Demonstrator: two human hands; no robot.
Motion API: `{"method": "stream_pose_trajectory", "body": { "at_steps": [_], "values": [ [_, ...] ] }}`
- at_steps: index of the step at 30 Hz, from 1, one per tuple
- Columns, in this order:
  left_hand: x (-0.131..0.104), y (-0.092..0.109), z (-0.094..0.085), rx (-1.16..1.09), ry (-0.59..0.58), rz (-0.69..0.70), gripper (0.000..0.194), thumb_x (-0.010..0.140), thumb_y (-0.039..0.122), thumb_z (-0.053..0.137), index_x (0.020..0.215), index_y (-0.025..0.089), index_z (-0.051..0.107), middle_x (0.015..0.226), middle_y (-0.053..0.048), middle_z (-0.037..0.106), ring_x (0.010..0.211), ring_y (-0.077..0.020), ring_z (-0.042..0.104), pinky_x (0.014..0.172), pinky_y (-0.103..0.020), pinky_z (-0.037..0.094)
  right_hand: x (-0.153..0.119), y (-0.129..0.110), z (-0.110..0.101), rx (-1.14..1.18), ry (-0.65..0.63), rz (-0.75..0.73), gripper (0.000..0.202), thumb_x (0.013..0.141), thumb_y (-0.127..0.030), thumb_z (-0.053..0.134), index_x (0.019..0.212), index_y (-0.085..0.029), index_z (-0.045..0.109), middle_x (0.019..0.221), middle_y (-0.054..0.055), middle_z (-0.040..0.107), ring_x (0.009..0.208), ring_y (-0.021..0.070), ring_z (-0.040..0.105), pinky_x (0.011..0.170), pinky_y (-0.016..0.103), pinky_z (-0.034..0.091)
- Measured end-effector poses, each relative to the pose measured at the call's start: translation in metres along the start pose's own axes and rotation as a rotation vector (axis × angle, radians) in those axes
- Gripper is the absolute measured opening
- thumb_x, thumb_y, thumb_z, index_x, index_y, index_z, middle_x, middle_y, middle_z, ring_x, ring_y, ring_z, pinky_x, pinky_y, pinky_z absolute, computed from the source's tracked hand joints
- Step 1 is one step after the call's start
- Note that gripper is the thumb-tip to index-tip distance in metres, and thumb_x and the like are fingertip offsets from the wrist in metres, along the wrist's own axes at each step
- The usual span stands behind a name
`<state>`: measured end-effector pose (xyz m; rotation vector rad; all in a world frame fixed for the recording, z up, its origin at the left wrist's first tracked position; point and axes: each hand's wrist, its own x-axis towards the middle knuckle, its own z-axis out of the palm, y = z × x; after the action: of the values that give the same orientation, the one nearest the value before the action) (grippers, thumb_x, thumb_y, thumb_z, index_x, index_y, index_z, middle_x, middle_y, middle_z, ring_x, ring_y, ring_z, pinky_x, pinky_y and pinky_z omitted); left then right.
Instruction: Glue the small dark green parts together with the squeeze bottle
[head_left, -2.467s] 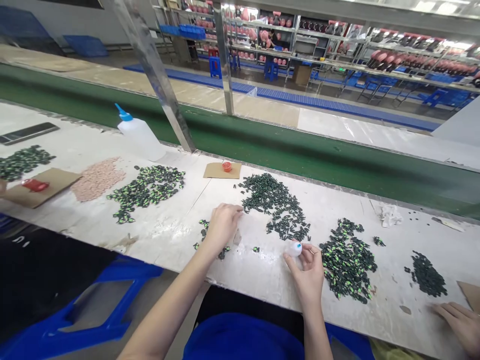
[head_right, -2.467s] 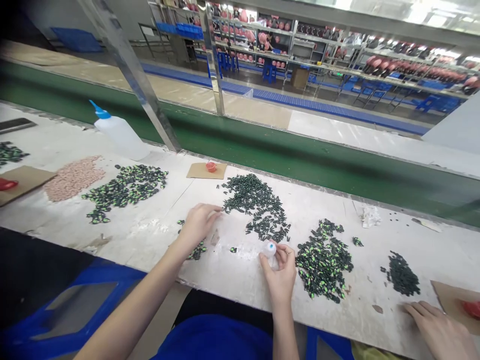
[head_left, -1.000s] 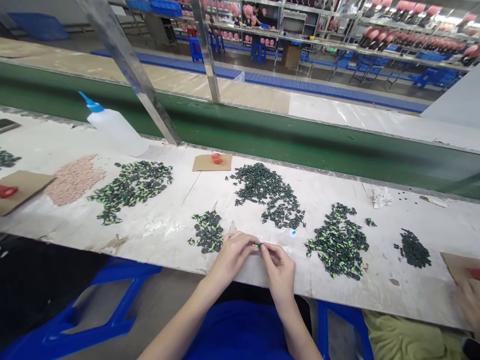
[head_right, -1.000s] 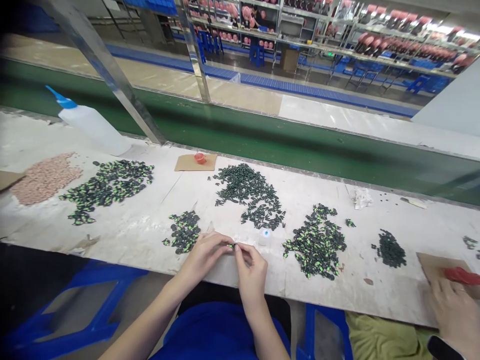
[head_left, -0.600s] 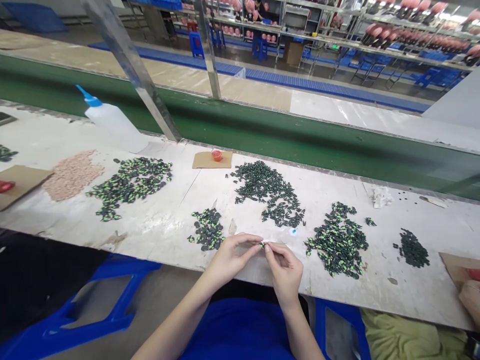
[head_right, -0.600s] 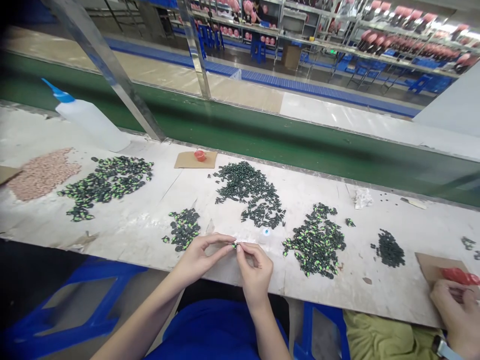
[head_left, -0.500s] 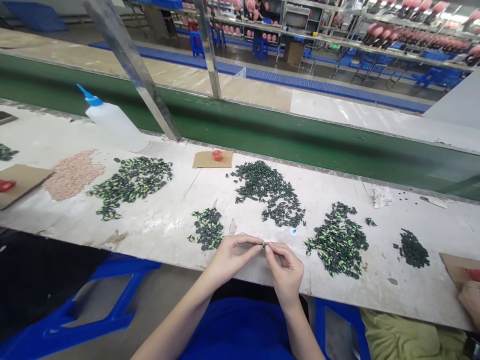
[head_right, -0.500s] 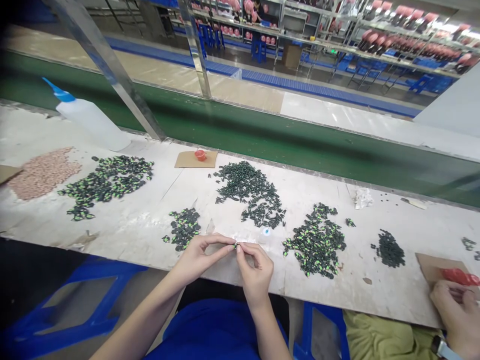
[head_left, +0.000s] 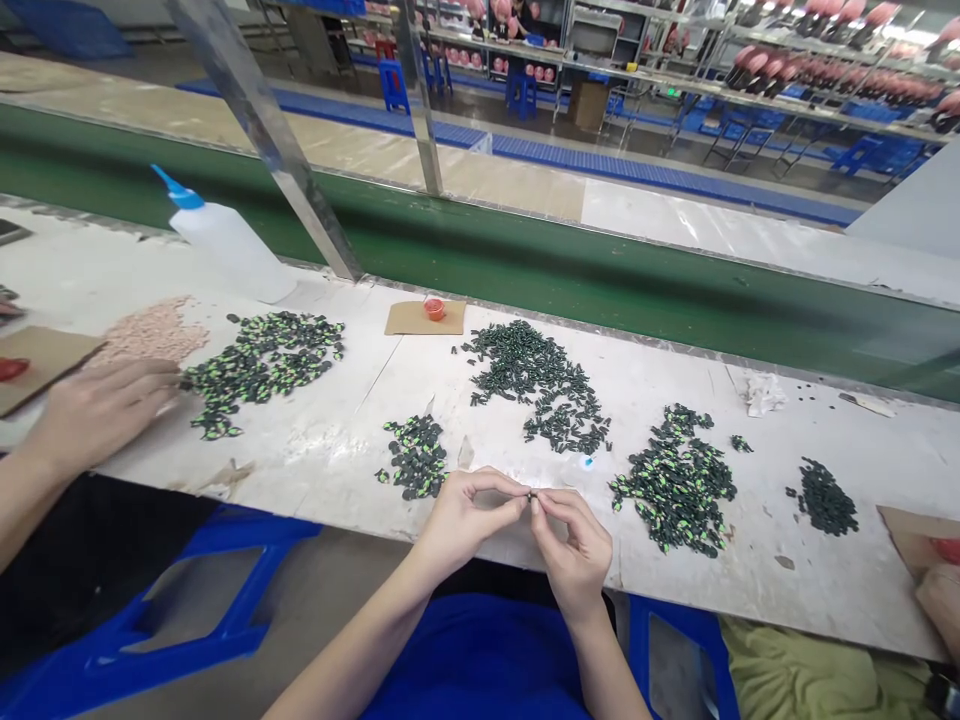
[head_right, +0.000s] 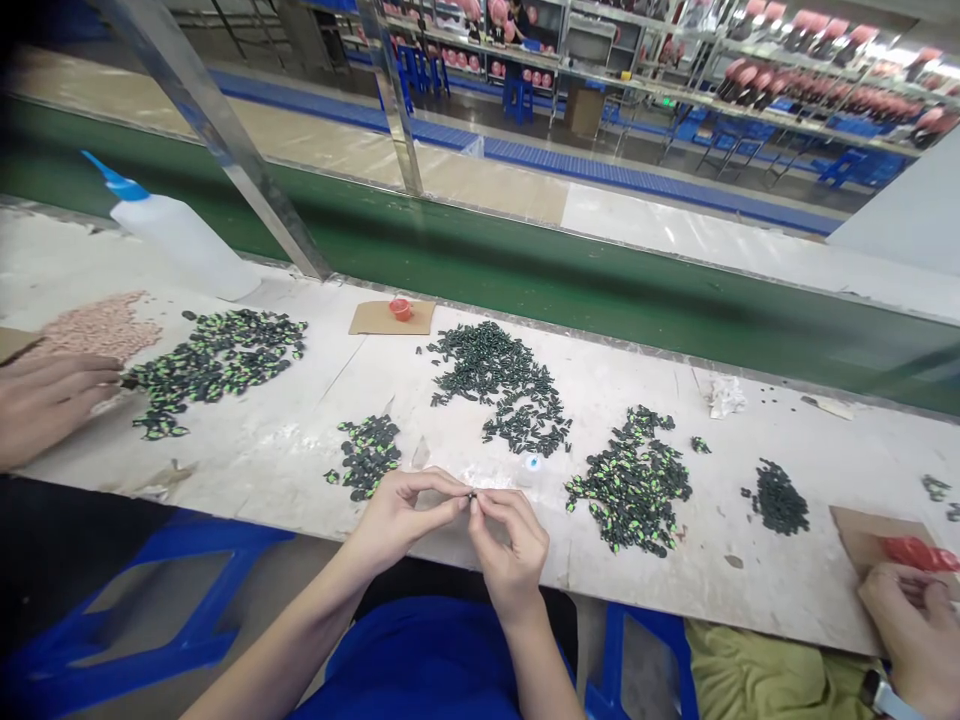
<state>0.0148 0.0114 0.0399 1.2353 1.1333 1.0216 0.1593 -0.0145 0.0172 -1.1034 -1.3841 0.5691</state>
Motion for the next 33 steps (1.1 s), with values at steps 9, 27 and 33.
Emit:
{"method": "stream_pose_trajectory", "body": {
  "at_steps": [9,27,33],
  "values": [
    [-0.004,-0.002,0.008,0.001,-0.030,0.040,0.010,0.073,0.027,0.069,0.076,0.018,0.073,0.080,-0.006,0.075,0.079,-0.0201,0.070,0.077,-0.033,0.055,0.006,-0.002,-0.010,-0.014,-0.029,-0.090,0.029,0.077,-0.006,0.065,0.102,-0.021,0.067,0.077,0.004,0.070,0.066,0.0159,0.066,0.059,0.029,0.057],
    [0.192,-0.005,-0.032,1.176,-0.214,0.436,0.057,0.092,0.047,0.044,0.137,0.012,0.046,0.154,-0.017,0.028,0.143,-0.0339,0.023,0.116,-0.050,0.021,0.026,0.037,-0.121,-0.658,0.383,0.121,0.027,0.083,-0.038,0.057,0.089,-0.015,0.070,0.093,0.012,0.069,0.083,0.0226,0.064,0.074,0.038,0.056],
    [0.158,-0.022,-0.023,1.224,-0.312,0.398,0.068,0.095,0.058,0.026,0.149,0.018,0.024,0.159,-0.010,0.016,0.146,-0.0304,0.010,0.118,-0.049,0.014,0.028,0.031,-0.104,-0.654,0.349,-0.016,0.020,0.085,-0.032,0.059,0.091,-0.016,0.070,0.089,0.011,0.069,0.081,0.0215,0.065,0.071,0.036,0.056]
  ]
}}
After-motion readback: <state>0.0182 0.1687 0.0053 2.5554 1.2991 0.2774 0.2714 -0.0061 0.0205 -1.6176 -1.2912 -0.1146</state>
